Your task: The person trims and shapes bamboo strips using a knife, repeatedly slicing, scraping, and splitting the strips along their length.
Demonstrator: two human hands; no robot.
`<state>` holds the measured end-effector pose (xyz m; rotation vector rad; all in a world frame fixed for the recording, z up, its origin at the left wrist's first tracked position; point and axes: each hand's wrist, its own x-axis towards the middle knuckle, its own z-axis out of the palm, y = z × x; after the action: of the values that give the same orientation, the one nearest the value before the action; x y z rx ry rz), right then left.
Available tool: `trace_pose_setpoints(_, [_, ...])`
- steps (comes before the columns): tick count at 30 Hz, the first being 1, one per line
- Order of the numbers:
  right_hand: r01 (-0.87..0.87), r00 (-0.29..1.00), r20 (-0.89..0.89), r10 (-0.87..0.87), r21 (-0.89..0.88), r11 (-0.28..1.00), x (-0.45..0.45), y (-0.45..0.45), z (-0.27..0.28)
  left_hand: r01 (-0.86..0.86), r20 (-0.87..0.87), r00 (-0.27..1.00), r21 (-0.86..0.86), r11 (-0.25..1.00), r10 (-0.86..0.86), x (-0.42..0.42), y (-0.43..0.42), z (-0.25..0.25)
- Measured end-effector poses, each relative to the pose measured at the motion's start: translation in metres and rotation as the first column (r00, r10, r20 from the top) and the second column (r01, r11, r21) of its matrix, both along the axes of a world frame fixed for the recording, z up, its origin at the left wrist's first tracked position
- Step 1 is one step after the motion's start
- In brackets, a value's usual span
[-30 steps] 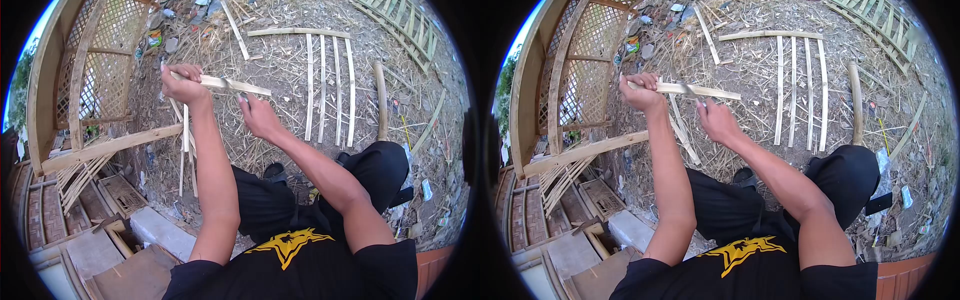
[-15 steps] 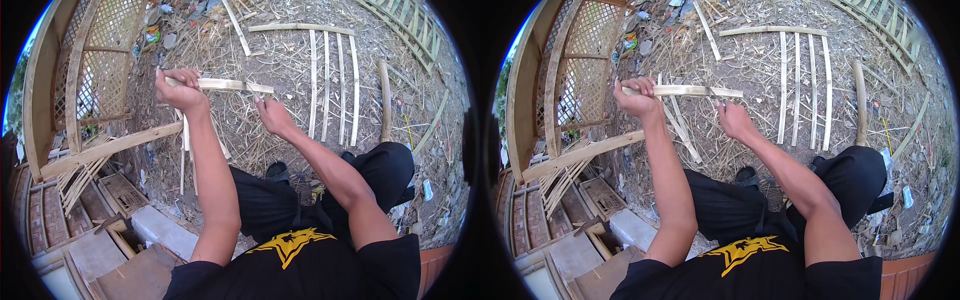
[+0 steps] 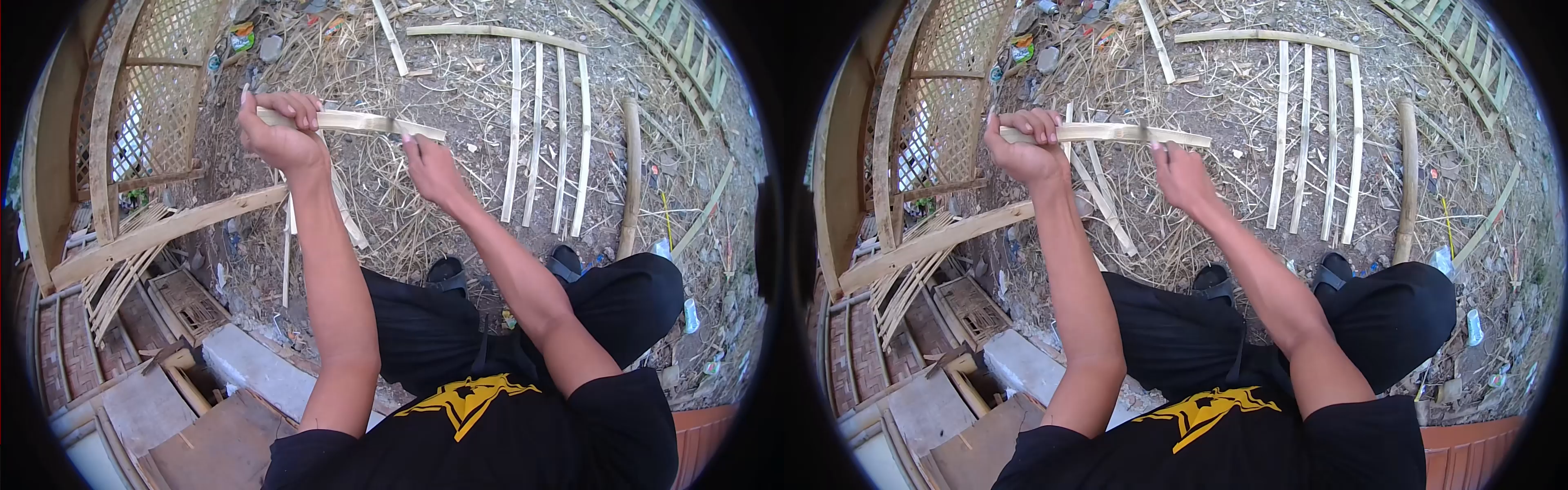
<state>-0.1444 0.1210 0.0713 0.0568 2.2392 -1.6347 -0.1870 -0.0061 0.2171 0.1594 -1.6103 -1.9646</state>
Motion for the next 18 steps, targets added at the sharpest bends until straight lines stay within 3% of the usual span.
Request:
trace_pose_setpoints(2, [-0.016, 1.000, -0.011, 0.015, -0.066, 0.998, -0.006, -0.007, 0.014, 0.037, -0.042, 0.998, 0.016, 0.999, -0.036, -0.003, -0.002, -0.003])
trace_pose_setpoints(4, [0.048, 0.988, -0.143, -0.060, -0.080, 0.996, -0.003, -0.014, 0.012, 0.030, -0.049, 0.998, 0.022, 0.999, -0.029, -0.001, -0.002, -0.003])
trace_pose_setpoints(7, [0.052, 0.990, -0.123, -0.064, -0.098, 0.994, 0.007, -0.009, -0.019, -0.021, -0.056, 0.998, 0.035, 0.999, 0.023, 0.000, -0.010, -0.004])
trace_pose_setpoints(11, [0.066, 0.985, -0.163, -0.062, 0.014, 0.998, 0.014, -0.015, -0.013, -0.075, -0.012, 0.997, 0.053, 0.996, 0.076, 0.006, -0.020, -0.004])
trace_pose_setpoints(15, [0.025, 0.986, -0.164, -0.044, -0.120, 0.992, 0.020, -0.012, 0.023, 0.028, -0.025, 0.999, -0.022, 0.999, -0.028, 0.013, -0.009, -0.001])
trace_pose_setpoints(18, [0.026, 0.980, -0.192, -0.046, -0.107, 0.994, 0.022, -0.013, 0.018, 0.072, -0.017, 0.997, -0.013, 0.997, -0.072, 0.016, -0.002, 0.001])
